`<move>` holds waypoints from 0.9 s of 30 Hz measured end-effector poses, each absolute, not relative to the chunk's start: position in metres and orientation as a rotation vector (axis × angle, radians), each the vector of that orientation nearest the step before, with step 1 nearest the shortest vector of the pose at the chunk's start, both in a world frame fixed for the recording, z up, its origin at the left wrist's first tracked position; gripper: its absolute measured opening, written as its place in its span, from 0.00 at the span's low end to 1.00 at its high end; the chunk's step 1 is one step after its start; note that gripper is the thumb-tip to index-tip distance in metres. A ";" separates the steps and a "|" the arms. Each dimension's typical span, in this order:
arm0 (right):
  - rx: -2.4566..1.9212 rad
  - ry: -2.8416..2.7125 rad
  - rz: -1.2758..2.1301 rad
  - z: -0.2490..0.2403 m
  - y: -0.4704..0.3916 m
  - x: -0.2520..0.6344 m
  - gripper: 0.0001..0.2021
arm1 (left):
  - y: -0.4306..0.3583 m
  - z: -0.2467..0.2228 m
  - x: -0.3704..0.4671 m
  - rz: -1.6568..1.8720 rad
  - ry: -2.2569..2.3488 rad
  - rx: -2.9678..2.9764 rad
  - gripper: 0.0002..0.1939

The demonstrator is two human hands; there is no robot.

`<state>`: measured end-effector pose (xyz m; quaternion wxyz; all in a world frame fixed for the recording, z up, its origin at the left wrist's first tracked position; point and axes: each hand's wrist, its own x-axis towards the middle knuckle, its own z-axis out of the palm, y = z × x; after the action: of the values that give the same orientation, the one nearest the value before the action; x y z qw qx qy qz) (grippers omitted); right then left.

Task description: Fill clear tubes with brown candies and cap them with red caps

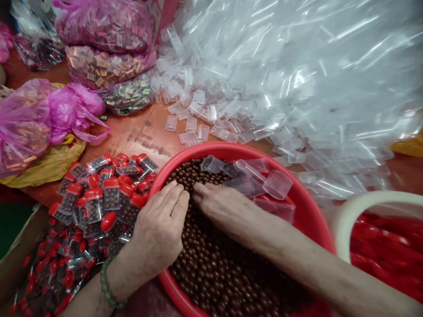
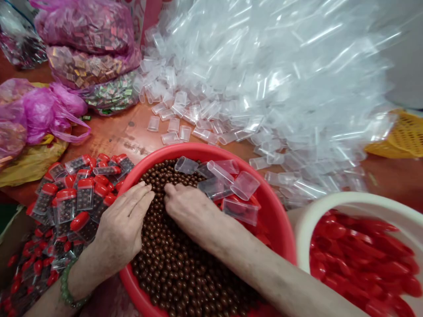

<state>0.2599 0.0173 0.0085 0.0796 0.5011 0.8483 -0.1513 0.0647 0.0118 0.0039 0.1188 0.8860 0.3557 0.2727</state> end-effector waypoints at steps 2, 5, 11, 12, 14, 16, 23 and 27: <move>1.433 2.592 -0.558 0.003 0.011 0.252 0.15 | 0.012 0.005 0.066 0.782 1.036 2.608 0.22; 1.357 2.644 -0.748 -0.002 0.005 0.251 0.16 | 0.013 0.005 0.067 0.782 1.032 2.599 0.22; 1.354 2.677 -1.292 -0.002 0.000 0.266 0.18 | 0.014 0.006 0.063 0.809 0.975 2.488 0.21; 1.391 2.666 -1.451 0.000 -0.001 0.268 0.19 | 0.013 0.008 0.062 0.808 0.955 2.461 0.21; 1.461 2.643 -1.713 0.004 -0.003 0.271 0.18 | 0.011 0.013 0.059 0.787 0.923 2.396 0.21; 1.517 2.656 -1.795 0.008 -0.005 0.274 0.16 | 0.008 0.019 0.055 0.741 0.909 2.320 0.22; 1.604 2.777 -1.806 0.015 -0.010 0.280 0.15 | 0.002 0.029 0.052 0.462 0.914 2.127 0.29; 1.574 2.833 -1.843 0.018 -0.011 0.284 0.16 | -0.002 0.028 0.061 0.360 0.930 1.981 0.31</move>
<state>0.2838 -0.0109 0.0183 -0.2890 0.4043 0.7274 -0.4732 0.0608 -0.0015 0.0277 0.4457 0.7996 0.3753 0.1454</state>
